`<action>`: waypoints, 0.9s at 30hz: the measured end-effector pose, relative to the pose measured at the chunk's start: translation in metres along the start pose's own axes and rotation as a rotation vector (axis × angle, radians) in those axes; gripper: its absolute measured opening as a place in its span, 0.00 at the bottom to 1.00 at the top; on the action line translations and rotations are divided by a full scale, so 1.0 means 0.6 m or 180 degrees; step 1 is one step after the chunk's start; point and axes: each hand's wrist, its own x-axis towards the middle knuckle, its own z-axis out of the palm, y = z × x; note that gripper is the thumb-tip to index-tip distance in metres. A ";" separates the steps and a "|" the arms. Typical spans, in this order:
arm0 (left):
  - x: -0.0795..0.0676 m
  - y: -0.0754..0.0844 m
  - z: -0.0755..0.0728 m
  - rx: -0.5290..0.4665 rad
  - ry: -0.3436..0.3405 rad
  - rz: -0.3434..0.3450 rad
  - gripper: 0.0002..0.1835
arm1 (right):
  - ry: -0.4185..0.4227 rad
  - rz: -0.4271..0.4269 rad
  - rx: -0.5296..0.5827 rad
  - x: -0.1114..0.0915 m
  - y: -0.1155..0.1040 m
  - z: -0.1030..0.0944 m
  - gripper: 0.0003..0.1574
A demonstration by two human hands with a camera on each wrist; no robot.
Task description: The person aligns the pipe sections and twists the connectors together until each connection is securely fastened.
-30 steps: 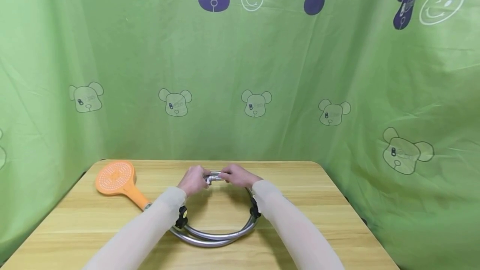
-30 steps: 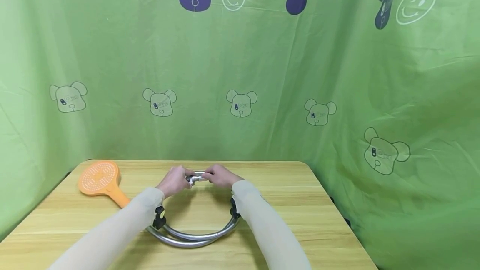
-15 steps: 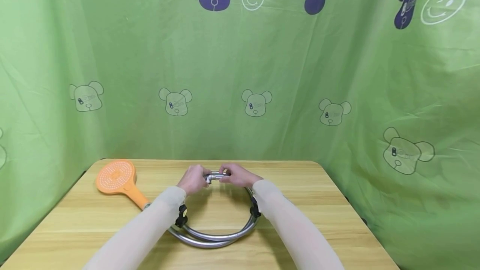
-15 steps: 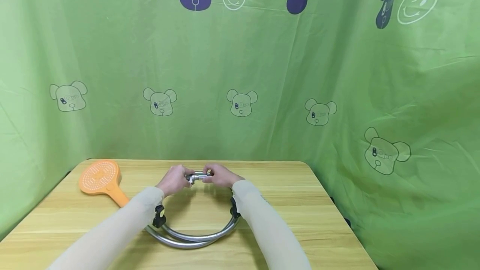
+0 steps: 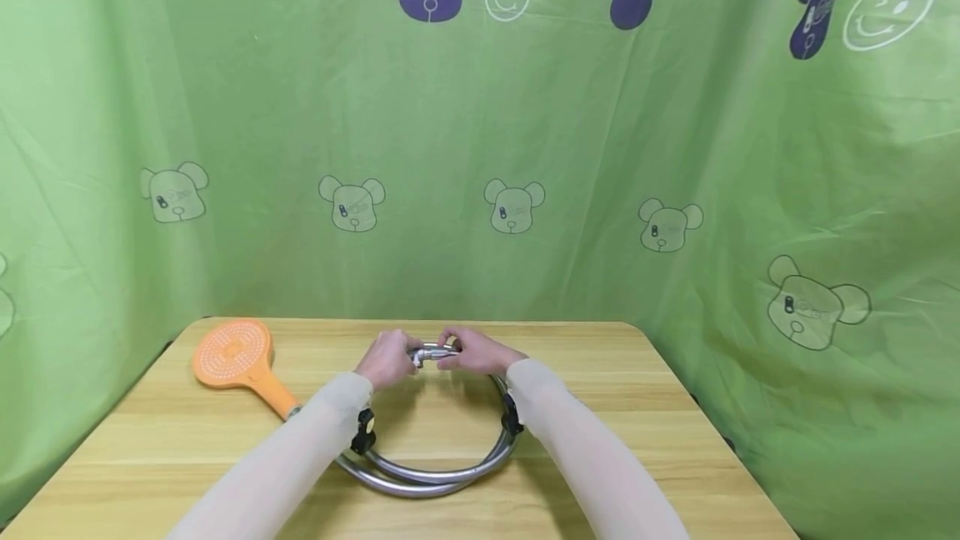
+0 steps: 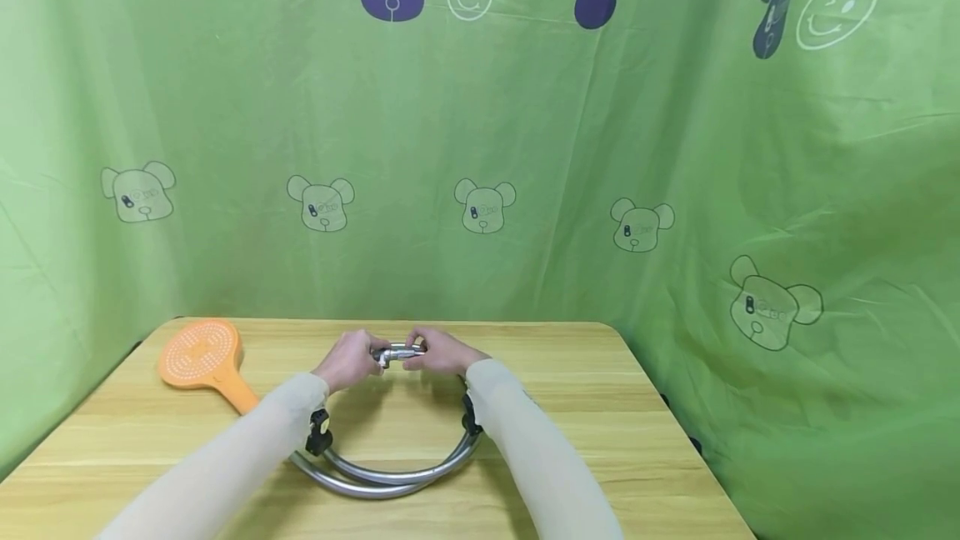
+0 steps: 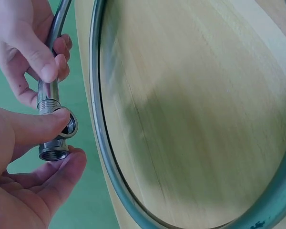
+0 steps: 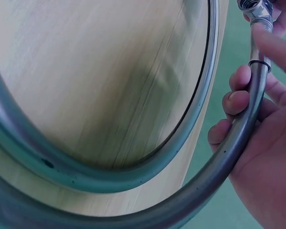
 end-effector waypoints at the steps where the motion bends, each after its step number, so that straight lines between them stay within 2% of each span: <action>1: 0.000 0.001 -0.001 0.0011 0.0002 0.0012 0.25 | 0.0013 -0.0002 -0.0001 0.000 0.001 0.000 0.12; 5: 0.000 0.001 -0.002 0.0014 -0.0001 0.0031 0.24 | 0.0034 -0.0050 -0.0095 0.002 0.002 -0.001 0.07; 12: -0.003 -0.001 0.003 -0.0056 0.0011 0.0020 0.25 | -0.0061 -0.0072 -0.0204 0.003 0.002 -0.002 0.20; 18: -0.006 0.001 0.005 -0.0081 -0.0025 -0.0048 0.25 | -0.0090 0.0099 -0.0157 0.000 0.001 0.000 0.26; 23: -0.004 0.000 0.004 -0.0070 -0.0059 -0.0089 0.26 | -0.0051 0.0011 -0.0039 -0.002 0.000 0.001 0.15; 27: -0.003 -0.001 0.003 -0.0104 -0.0073 -0.0078 0.27 | -0.0034 -0.0099 -0.0056 -0.004 -0.002 -0.001 0.10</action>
